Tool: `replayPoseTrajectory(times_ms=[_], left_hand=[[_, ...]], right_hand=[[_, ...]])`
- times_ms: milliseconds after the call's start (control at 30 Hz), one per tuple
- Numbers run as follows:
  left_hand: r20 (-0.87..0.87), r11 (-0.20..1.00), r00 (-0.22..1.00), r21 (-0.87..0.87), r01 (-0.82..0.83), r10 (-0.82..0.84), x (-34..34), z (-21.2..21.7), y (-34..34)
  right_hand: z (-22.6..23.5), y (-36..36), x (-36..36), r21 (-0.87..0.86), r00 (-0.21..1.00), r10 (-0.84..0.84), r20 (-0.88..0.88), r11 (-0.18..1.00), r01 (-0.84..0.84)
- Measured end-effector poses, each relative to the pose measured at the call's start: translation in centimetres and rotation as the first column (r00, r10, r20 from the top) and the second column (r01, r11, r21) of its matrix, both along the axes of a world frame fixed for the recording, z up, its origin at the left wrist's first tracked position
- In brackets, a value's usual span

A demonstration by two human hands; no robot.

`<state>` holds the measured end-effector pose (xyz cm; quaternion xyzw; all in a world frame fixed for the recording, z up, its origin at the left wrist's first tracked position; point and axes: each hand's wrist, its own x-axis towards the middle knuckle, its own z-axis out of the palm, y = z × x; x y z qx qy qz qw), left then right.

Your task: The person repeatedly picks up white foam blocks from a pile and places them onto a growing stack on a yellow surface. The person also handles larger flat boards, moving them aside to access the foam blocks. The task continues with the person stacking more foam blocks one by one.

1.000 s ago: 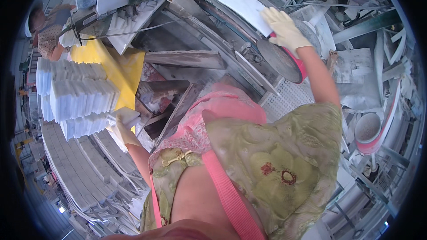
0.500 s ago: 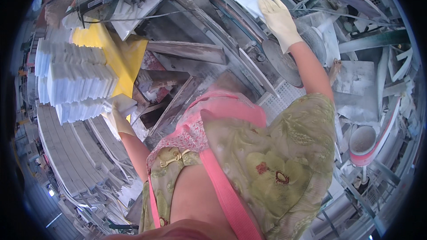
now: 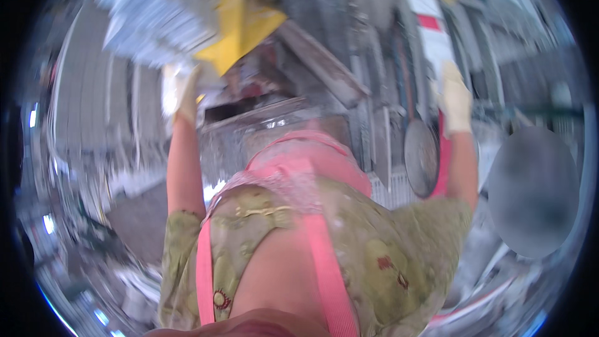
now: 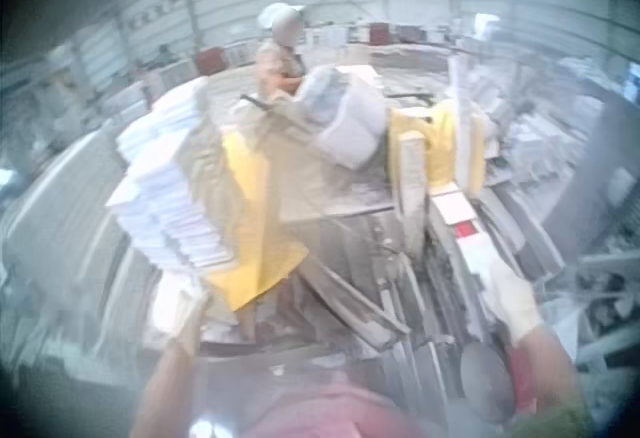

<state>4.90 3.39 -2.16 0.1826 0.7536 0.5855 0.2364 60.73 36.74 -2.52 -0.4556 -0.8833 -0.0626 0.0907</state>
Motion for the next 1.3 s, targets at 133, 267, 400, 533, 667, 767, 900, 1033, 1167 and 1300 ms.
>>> replayPoseTrajectory(times_ms=[133,267,400,533,667,767,900,1033,1167,1300], left_hand=[[-0.189,0.972,0.982,-0.227,-0.053,0.009,0.1,1.0,-0.5],[-0.187,0.960,0.979,-0.246,-0.131,0.086,0.2,3.3,-1.5],[-0.238,0.933,0.970,-0.333,-0.133,0.054,-0.8,5.3,-2.7],[-0.228,0.911,0.971,-0.380,-0.159,0.074,-1.6,5.3,-2.8],[-0.145,0.947,0.987,-0.299,-0.116,0.075,-1.9,4.7,-3.6],[-0.299,0.937,0.936,-0.340,0.078,-0.187,-2.3,4.8,-4.8],[-0.024,0.982,0.991,0.136,0.131,-0.128,-2.3,4.7,-3.9],[-0.202,0.984,0.973,-0.163,0.077,-0.110,-0.8,4.9,-1.4],[-0.246,0.972,0.969,-0.231,-0.044,-0.015,0.7,5.5,-0.9],[-0.232,0.957,0.971,-0.269,-0.113,0.049,1.5,6.1,-0.8]], right_hand=[[4.1,2.7,-2.5,-0.409,0.958,-0.265,-0.109,0.890,0.199],[6.4,0.8,-11.1,-0.553,0.860,-0.279,-0.428,0.833,-0.005],[6.6,-9.7,-25.3,-0.576,0.703,-0.042,-0.710,0.608,-0.546],[4.1,-19.8,-38.1,-0.528,0.462,-0.259,-0.848,0.357,-0.770],[0.6,-24.9,-48.3,-0.639,0.584,-0.278,-0.763,0.465,-0.613],[-1.0,-26.3,-51.4,-0.563,0.603,-0.101,-0.791,0.506,-0.654],[-1.6,-26.4,-50.0,-0.311,0.291,-0.220,-0.931,0.058,-0.949],[-0.4,-23.2,-46.1,-0.551,0.558,0.083,-0.826,0.095,-0.829],[1.3,-15.4,-39.8,-0.390,0.491,0.272,-0.827,0.350,-0.852],[1.7,-4.1,-22.7,-0.322,0.459,-0.070,-0.886,0.805,-0.499]])
